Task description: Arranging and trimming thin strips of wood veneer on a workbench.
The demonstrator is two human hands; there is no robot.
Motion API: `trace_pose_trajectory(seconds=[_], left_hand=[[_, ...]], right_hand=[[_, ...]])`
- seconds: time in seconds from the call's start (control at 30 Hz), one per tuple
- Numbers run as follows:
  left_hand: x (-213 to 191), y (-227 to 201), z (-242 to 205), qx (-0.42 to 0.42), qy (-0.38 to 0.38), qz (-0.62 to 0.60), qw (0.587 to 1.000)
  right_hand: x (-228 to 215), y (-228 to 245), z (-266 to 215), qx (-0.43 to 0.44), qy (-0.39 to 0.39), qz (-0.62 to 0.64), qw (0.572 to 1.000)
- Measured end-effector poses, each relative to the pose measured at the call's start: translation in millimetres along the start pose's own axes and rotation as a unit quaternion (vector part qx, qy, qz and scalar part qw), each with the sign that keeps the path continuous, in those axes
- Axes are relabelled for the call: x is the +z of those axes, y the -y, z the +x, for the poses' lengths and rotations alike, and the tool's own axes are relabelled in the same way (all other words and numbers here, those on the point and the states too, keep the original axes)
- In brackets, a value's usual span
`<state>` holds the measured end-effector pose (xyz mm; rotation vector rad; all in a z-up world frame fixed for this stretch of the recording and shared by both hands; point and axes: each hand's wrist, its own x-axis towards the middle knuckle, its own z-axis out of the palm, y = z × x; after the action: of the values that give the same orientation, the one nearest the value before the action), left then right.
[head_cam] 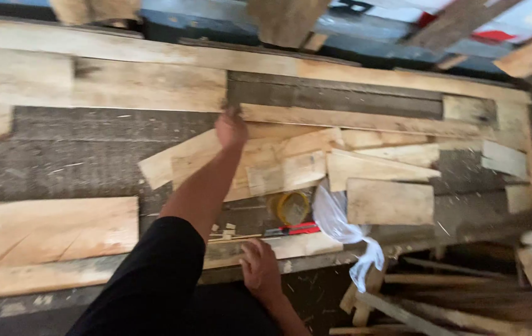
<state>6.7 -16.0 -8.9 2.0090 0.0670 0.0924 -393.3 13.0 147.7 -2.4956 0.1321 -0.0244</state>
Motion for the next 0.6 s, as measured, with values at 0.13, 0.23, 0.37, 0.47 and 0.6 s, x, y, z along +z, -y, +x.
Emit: trace_pose_trajectory(seconds=[0.13, 0.23, 0.37, 0.47, 0.6], left_hand=[[-3, -8, 9, -0.026, 0.02, 0.029, 0.999], [27, 32, 27, -0.058, -0.041, -0.01, 0.997], [24, 43, 37, -0.055, 0.014, -0.085, 0.995], [17, 36, 37, -0.056, 0.103, -0.158, 0.98], [-17, -5, 16, -0.072, 0.171, -0.083, 0.979]], right_hand=[[-8, 1, -11, 0.028, -0.014, 0.028, 0.999], [-11, -1, -19, 0.086, -0.001, 0.046, 0.995], [-14, -1, -20, 0.074, -0.019, 0.03, 0.997], [-12, -2, -18, 0.066, -0.043, 0.045, 0.996], [-6, -9, -14, 0.023, -0.11, 0.029, 0.993]])
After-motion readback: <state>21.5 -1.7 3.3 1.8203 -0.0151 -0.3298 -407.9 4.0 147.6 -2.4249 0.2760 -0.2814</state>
